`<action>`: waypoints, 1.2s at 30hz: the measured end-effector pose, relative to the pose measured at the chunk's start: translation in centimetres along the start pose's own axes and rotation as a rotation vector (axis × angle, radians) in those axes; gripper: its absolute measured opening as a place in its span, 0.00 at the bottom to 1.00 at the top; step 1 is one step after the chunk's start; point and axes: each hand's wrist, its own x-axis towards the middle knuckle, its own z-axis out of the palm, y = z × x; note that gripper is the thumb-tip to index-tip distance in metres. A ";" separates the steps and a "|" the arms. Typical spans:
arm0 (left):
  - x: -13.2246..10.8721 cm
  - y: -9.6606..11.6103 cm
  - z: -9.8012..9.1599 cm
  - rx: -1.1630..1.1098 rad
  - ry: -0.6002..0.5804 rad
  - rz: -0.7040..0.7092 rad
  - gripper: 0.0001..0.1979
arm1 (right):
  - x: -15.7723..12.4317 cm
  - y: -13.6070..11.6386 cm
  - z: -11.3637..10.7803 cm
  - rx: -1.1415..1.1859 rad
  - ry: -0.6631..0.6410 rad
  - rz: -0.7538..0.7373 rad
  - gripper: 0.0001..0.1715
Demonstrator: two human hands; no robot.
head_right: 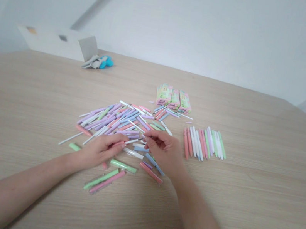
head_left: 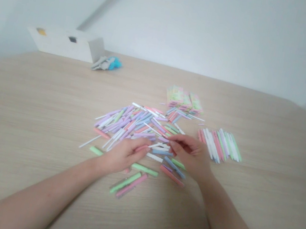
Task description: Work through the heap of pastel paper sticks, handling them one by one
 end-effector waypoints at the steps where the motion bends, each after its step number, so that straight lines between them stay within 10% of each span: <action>1: 0.0 0.0 0.0 0.000 0.001 0.003 0.14 | 0.0 0.0 0.0 -0.006 -0.006 -0.003 0.08; 36: 0.1 -0.6 0.5 0.251 -0.053 0.093 0.15 | -0.2 0.6 0.1 -0.211 -0.269 0.023 0.10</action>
